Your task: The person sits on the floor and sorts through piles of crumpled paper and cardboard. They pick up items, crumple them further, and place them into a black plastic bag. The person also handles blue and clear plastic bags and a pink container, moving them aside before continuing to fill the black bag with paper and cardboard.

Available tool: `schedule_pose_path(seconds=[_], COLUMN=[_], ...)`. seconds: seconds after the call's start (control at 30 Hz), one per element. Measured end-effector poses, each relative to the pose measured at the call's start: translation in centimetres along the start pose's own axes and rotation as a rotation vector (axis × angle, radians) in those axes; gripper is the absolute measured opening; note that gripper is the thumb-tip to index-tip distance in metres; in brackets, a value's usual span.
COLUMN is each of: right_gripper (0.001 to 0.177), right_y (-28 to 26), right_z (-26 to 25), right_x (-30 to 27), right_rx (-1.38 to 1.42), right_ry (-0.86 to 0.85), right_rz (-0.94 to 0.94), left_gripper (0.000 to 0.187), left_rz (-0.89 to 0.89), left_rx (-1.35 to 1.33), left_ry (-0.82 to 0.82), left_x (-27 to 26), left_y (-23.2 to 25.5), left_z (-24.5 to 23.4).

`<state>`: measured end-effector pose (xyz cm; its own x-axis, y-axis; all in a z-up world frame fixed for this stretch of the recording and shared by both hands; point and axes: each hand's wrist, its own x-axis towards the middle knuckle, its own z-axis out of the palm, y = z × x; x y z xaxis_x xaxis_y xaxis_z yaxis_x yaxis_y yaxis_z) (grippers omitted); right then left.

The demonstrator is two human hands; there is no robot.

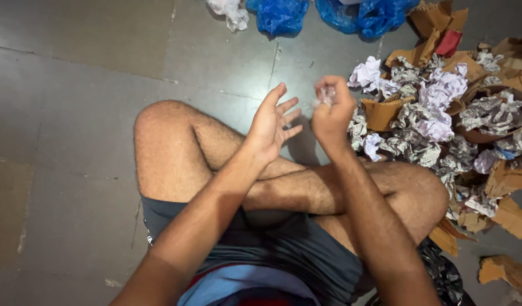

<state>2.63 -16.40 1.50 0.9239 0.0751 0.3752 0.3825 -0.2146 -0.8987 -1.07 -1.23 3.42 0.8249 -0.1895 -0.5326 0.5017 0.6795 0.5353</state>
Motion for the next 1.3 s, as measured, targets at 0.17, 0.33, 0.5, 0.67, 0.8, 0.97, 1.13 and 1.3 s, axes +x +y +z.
schedule_pose_path(seconds=[0.17, 0.33, 0.5, 0.67, 0.8, 0.97, 1.13, 1.3], right_gripper=[0.011, 0.015, 0.046, 0.046, 0.046, 0.046, 0.024, 0.048], right_y=[-0.8, -2.9, -4.2, -4.7, -4.6, -5.3, -4.9, -1.0], right_z=[0.2, 2.6, 3.1, 2.5, 2.0, 2.7, 3.3, 0.9], right_x=[-1.5, -1.8, -1.7, -1.4, -0.9, -1.8, -2.7, -2.1], right_rx=[-0.17, -0.482, -0.36, -0.191, -0.312, -0.187, -0.124, -0.151], right_ry=[-0.136, -0.263, -0.363, -0.54, -0.586, -0.438, -0.271, -0.03], right_rz=[0.013, -0.328, -0.235, 0.022, -0.118, -0.291, -0.275, -0.062], left_gripper=[0.08, 0.058, 0.054, 0.046, 0.034, 0.03, 0.069, 0.067], left_rz=[-0.156, 0.018, 0.044, 0.111, 0.04, -0.049, 0.02, 0.06], left_rx=[-0.103, -0.145, 0.021, -0.059, -0.218, -0.358, -0.555, -0.202], left_ry=[0.067, 0.028, 0.264, 0.257, 0.076, 0.051, -0.017, -0.132], left_x=[0.8, 1.6, 2.9, 4.4, 6.5, 6.9, 3.3, 3.2], left_y=[-1.6, -4.1, -4.8, -5.9, -5.3, -3.2, -1.7, -0.1], left_z=[0.2, 0.0, -1.0, -2.7, -5.5, -6.1, -3.9, -3.7])
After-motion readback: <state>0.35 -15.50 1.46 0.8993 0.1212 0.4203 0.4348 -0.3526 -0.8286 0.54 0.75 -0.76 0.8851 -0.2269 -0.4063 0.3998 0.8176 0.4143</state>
